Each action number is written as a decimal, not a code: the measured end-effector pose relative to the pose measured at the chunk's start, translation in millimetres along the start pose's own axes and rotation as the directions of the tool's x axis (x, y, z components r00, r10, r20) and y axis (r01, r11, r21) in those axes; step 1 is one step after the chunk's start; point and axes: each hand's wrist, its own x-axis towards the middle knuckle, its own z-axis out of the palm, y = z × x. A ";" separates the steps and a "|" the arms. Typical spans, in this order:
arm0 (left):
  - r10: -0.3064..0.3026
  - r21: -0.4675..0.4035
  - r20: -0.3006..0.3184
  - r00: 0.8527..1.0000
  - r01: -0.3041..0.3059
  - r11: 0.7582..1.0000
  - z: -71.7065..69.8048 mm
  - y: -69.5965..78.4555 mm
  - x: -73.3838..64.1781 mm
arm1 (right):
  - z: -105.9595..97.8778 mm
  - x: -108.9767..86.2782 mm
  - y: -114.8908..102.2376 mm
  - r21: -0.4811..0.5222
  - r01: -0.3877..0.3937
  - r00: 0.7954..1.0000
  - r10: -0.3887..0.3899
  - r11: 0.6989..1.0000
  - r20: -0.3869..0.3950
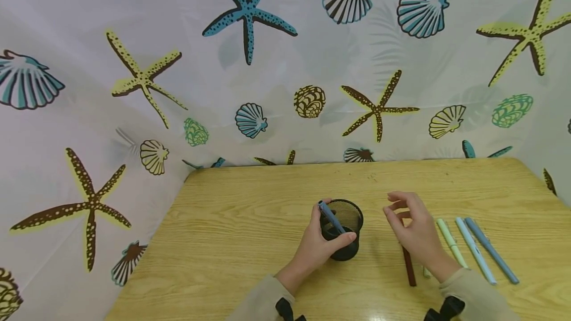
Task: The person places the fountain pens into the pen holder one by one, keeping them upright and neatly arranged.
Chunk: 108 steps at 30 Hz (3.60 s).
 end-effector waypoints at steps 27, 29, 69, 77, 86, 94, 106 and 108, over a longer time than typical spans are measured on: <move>-0.014 0.007 0.005 1.000 0.014 1.000 -0.6 -0.3 0.0 | -39.0 -6.0 10.9 -0.046 -0.028 0.998 0.025 0.999 -0.054; -0.012 0.006 0.003 1.000 0.012 1.000 -0.5 -0.5 -0.1 | -42.8 -6.8 12.2 -0.049 -0.048 0.997 0.045 0.998 -0.058; -0.020 0.017 0.004 1.000 0.020 1.000 -1.1 0.7 1.3 | -116.6 -16.7 44.3 -0.217 -0.263 0.961 0.236 0.940 -0.145; -0.027 0.009 0.011 1.000 0.027 1.000 -0.7 0.5 0.9 | -125.0 -39.5 97.0 -0.366 -0.408 0.911 0.397 0.836 -0.109; -0.029 0.009 0.005 1.000 0.029 1.000 -1.0 0.0 1.3 | -131.8 -35.0 77.8 -0.442 -0.501 0.818 0.574 0.744 0.039; -0.020 0.008 0.006 1.000 0.020 1.000 -1.1 -0.2 1.0 | -136.3 -34.2 72.1 -0.500 -0.507 0.733 0.656 0.702 0.178; -0.024 -0.007 0.017 1.000 0.025 1.000 -3.0 11.2 -0.7 | -136.7 -37.4 81.5 -0.527 -0.513 0.678 0.696 0.678 0.236; -0.028 -0.007 0.019 0.999 0.028 1.000 -4.0 19.7 -3.8 | -136.7 -37.4 82.8 -0.535 -0.507 0.674 0.698 0.676 0.243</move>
